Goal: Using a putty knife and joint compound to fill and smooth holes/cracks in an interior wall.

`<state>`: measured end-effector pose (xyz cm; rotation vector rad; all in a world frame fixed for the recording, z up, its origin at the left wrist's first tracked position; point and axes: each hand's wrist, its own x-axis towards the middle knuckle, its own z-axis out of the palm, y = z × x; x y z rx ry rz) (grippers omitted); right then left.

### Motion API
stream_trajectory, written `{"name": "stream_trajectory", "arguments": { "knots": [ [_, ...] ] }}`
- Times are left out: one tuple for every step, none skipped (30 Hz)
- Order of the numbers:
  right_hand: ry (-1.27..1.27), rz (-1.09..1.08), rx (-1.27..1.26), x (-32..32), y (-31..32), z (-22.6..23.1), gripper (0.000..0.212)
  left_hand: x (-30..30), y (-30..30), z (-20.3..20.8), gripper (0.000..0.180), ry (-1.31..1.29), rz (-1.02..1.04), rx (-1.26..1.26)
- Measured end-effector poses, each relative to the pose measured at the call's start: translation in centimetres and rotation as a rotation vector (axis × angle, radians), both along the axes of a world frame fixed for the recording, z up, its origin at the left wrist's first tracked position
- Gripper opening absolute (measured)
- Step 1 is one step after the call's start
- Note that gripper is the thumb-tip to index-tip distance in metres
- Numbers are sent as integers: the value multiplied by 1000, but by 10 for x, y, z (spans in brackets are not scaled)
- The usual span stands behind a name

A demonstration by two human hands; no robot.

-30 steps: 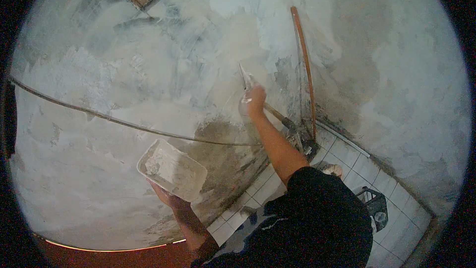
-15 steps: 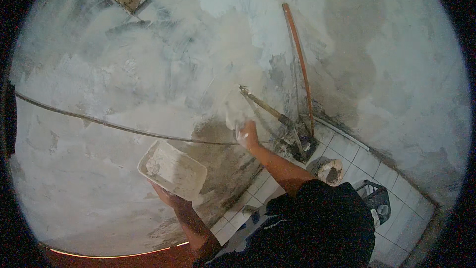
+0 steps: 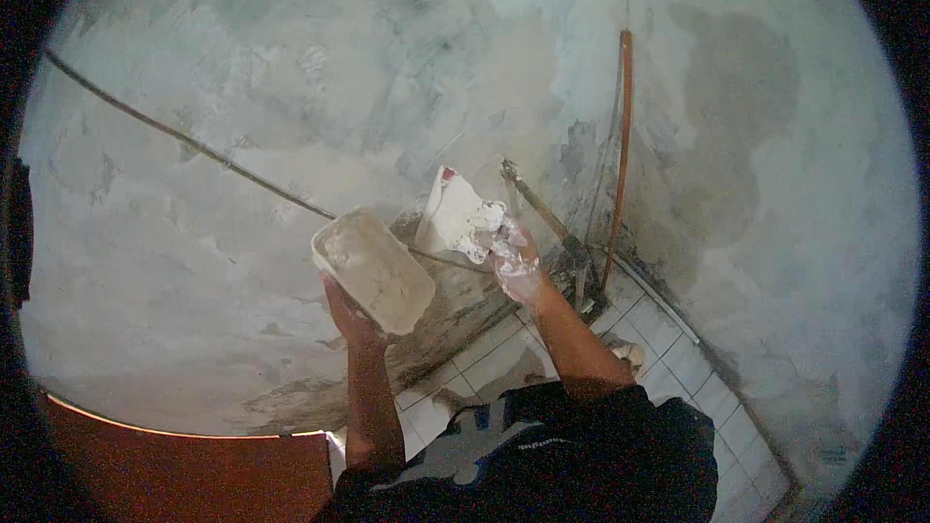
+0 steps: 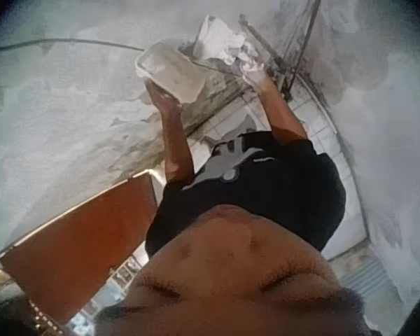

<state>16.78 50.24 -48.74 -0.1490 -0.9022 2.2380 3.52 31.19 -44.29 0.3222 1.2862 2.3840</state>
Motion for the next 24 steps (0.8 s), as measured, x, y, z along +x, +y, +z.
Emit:
{"name": "stream_trajectory", "arguments": {
  "knots": [
    [-45, 1, 135, -1, -7, 5, 37, -1, 0, 2, 64, 24, -2, -6],
    [-49, 6, 140, 0, -13, 8, 37, -2, 0, 3, 65, 48, -9, -12],
    [-90, -10, 154, 2, -18, 10, 37, -4, 0, 3, 65, 43, -4, -7],
    [-131, -27, 168, 3, -21, 11, 38, -6, 0, 1, 64, 42, -53, 31],
    [-135, -25, 174, 6, -22, 10, 38, -7, 2, -2, 63, 42, -105, 69],
    [-200, -16, 251, 9, -22, 10, 39, -7, 3, -5, 63, 38, -102, 74],
    [-266, -7, 329, 11, -21, 10, 41, -9, 6, -9, 63, 47, -94, 77],
    [-269, -5, 333, 12, -23, 15, 41, -10, 9, -14, 62, 57, -86, 80],
    [-313, -30, 395, 13, -26, 22, 42, -10, 14, -18, 62, 53, -83, 84],
    [-357, -55, 457, 14, -28, 28, 44, -10, 18, -21, 65, 89, -38, 56],
    [-373, -84, 569, 16, -27, 30, 46, -10, 22, -20, 67, 126, 4, 26],
    [-374, -83, 570, 17, -27, 32, 46, -9, 26, -19, 67, 125, 5, 26],
    [-437, -130, 630, 18, -26, 34, 46, -8, 30, -17, 67, 107, 24, 17],
    [-499, -178, 690, 18, -25, 34, 47, -8, 35, -15, 67, 89, 42, 8],
    [-501, -178, 691, 17, -23, 31, 47, -9, 39, -15, 67, 88, 42, 8],
    [-488, -262, 703, 14, -21, 25, 40, -11, 43, -16, 67, 77, 43, 0],
    [-474, -343, 714, 11, -21, 26, 33, -13, 46, -17, 66, 67, 47, -9],
    [-475, -340, 715, 10, -21, 29, 33, -14, 48, -16, 66, 65, 49, -9],
    [-582, -276, 774, 12, -23, 33, 33, -15, 50, -16, 67, 117, 33, -11],
    [-690, -212, 831, 13, -25, 36, 33, -16, 52, -16, 67, 169, 13, -13],
    [-693, -214, 831, 12, -26, 28, 33, -15, 54, -16, 67, 167, 11, -12],
    [-651, -232, 998, 10, -26, 13, 34, -14, 54, -16, 66, 141, 52, -46],
    [-605, -247, 1163, 7, -28, -1, 35, -13, 53, -18, 66, 115, 94, -81],
    [-611, -250, 1163, 6, -30, -10, 35, -14, 49, -19, 66, 113, 89, -80]
  ]
}}
